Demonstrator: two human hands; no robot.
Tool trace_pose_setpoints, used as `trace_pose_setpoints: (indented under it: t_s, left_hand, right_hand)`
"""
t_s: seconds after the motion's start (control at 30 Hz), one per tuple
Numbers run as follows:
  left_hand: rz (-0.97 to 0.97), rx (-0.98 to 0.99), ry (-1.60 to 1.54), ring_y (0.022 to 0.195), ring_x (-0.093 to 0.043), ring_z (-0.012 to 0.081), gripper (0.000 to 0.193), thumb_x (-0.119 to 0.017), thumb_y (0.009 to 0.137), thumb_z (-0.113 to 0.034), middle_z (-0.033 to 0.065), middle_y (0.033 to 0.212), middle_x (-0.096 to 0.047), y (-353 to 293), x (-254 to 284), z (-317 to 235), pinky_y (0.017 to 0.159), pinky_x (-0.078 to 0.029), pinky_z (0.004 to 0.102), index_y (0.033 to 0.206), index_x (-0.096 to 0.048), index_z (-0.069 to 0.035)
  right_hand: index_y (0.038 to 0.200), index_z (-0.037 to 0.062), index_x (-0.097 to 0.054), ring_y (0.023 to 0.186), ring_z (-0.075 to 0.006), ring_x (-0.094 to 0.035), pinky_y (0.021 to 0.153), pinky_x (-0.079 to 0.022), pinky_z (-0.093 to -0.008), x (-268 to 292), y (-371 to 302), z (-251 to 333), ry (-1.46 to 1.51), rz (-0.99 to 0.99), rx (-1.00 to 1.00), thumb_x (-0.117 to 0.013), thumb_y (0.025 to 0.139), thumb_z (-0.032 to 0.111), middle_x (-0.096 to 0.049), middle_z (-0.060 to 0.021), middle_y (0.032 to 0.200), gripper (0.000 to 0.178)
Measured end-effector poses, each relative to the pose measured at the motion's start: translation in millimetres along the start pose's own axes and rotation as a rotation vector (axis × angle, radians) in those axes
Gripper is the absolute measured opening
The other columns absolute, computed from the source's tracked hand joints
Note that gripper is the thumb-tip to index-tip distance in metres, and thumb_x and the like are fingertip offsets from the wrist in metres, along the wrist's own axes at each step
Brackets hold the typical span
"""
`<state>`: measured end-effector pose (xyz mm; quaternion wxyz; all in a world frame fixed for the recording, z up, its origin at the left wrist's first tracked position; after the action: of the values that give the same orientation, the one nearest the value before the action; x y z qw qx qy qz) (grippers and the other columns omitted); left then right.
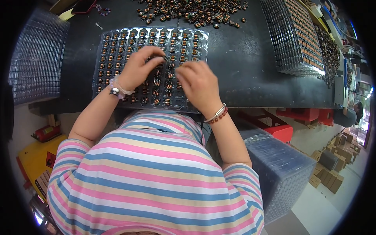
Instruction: The person places electronic components one by one into the slots of a plastic packaging tray by hand.
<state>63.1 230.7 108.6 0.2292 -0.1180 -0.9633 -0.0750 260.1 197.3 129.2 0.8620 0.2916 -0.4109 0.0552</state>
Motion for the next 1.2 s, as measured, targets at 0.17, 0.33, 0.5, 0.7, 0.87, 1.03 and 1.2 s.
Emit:
trace_pose_setpoints:
  t_s: [0.17,0.33,0.5,0.7,0.87,1.03,1.2]
  left_hand:
    - [0.036,-0.006,0.014,0.085,-0.062,0.0215,0.019,-0.061,0.088,-0.017,0.011,0.093,-0.066,-6,4,0,0.076,-0.049,0.0335,0.101,-0.065,-0.004]
    - [0.054,0.091,-0.172,0.08,-0.063,0.0222,0.017,-0.064,0.086,-0.016,0.0107,0.092,-0.066,-18,-6,-11,0.074,-0.05,0.0347,0.098,-0.065,-0.005]
    - [0.111,-0.102,0.149,0.097,-0.057,0.0272,0.012,-0.069,0.079,-0.015,0.0085,0.092,-0.063,-31,-19,-32,0.087,-0.046,0.0389,0.086,-0.068,-0.005]
    - [0.126,-0.275,0.368,0.113,-0.046,0.0289,0.01,-0.072,0.071,-0.013,0.0069,0.104,-0.058,-45,-51,-35,0.097,-0.038,0.0421,0.078,-0.068,-0.006]
    - [0.086,-0.365,0.447,0.114,-0.046,0.0297,0.011,-0.07,0.072,-0.011,0.0078,0.105,-0.058,-43,-57,-37,0.096,-0.039,0.0435,0.081,-0.069,-0.006]
    - [-0.049,-0.35,0.513,0.115,-0.046,0.0294,0.013,-0.069,0.075,-0.011,0.0076,0.107,-0.058,-29,-54,-33,0.095,-0.04,0.0437,0.088,-0.069,-0.007]
    - [0.001,-0.41,0.639,0.117,-0.046,0.0284,0.016,-0.068,0.078,-0.011,0.0074,0.111,-0.058,-27,-60,-34,0.095,-0.04,0.043,0.093,-0.068,-0.005]
  right_hand:
    - [0.096,0.008,-0.068,0.088,-0.0248,-0.06,0.073,-0.051,-0.0344,-4,-21,13,0.041,0.303,0.016,-0.069,0.078,0.009,-0.064,-0.0055,0.097,0.018]
    - [0.1,0.0062,-0.066,0.083,-0.0251,-0.062,0.07,-0.052,-0.0349,-8,-28,10,-0.004,0.217,0.068,-0.067,0.079,0.005,-0.065,-0.0074,0.094,0.02]
    - [0.103,0.0028,-0.064,0.077,-0.0264,-0.065,0.068,-0.051,-0.0343,6,-31,1,0.091,-0.005,-0.019,-0.061,0.084,-0.001,-0.064,-0.0119,0.086,0.02]
    - [0.104,0.0012,-0.063,0.076,-0.0272,-0.063,0.068,-0.05,-0.0342,21,-51,2,0.094,0.031,-0.205,-0.06,0.085,-0.001,-0.064,-0.0128,0.085,0.02]
    - [0.099,0.0015,-0.064,0.075,-0.0267,-0.061,0.067,-0.049,-0.034,20,-66,3,0.126,0.1,-0.159,-0.064,0.082,0.001,-0.064,-0.0116,0.083,0.017]
    - [0.089,0.0028,-0.067,0.076,-0.0223,-0.06,0.064,-0.048,-0.0319,11,-65,5,0.057,0.027,-0.125,-0.071,0.077,0.005,-0.06,-0.0088,0.091,0.013]
    - [0.089,0.0028,-0.067,0.076,-0.0208,-0.06,0.064,-0.048,-0.0308,5,-68,-6,0.06,0.025,-0.138,-0.071,0.077,0.005,-0.057,-0.0087,0.094,0.012]
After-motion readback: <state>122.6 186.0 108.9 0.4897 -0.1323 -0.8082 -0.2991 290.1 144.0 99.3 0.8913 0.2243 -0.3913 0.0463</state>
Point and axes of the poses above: each hand's wrist, its own y-axis towards the middle knuckle, its own x-axis out of the back of the hand, z = x × y, the point moved 3 cm from there along y, towards the middle knuckle
